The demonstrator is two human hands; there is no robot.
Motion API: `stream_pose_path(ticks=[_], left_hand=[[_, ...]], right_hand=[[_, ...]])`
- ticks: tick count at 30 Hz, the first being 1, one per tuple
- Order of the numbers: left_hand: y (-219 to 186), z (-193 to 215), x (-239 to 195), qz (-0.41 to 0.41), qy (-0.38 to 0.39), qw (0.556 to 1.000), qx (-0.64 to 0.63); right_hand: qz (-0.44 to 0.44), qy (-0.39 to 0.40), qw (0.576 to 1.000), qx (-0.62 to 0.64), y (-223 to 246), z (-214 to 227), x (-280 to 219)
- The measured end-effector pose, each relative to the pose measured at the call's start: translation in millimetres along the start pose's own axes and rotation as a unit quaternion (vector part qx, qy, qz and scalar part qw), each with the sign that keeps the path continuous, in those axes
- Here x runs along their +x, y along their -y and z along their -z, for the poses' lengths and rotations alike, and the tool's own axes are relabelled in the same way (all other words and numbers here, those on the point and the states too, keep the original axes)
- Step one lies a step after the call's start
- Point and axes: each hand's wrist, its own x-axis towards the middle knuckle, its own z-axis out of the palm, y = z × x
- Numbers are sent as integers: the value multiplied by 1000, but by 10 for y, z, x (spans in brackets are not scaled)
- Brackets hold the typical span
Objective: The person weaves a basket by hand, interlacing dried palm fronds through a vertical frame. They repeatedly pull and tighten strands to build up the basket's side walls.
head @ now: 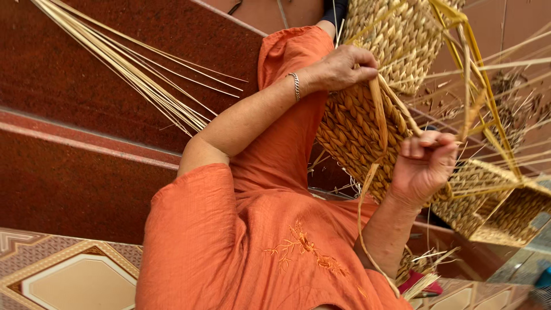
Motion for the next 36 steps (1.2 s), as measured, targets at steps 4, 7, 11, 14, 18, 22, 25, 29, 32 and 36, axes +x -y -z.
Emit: stream_pose_path(ticks=[4,7,11,14,18,22,25,29,32,36], left_hand=[[72,-38,2,-6,22,999,42],[90,-40,-12,-56,34,990,125],[0,-6,-78,-91,-4,984,154],[-170,32,-123,-42,-1,985,170],[-427,-13,-143,-147,-102,957,228],[-515,-122,98,-172,-41,934,310],[-509,-198,332,-160,3,896,414],[-559,-224,423,-138,46,890,432],[-670,-54,339,-98,45,962,252],[-794,115,187,-41,74,983,164]], right_hand=[[15,-95,994,42,-28,89,-242],[65,-80,995,19,-148,137,-406],[103,-95,990,-16,-113,225,-617],[152,-120,980,-54,70,358,-821],[148,-243,959,12,178,537,-830],[-84,-372,919,103,-10,447,-678],[-246,-191,946,-94,-170,158,-679],[-191,-9,966,-177,-87,-62,-547],[-85,-50,911,-401,170,-95,-342],[181,-14,700,-691,476,-139,30]])
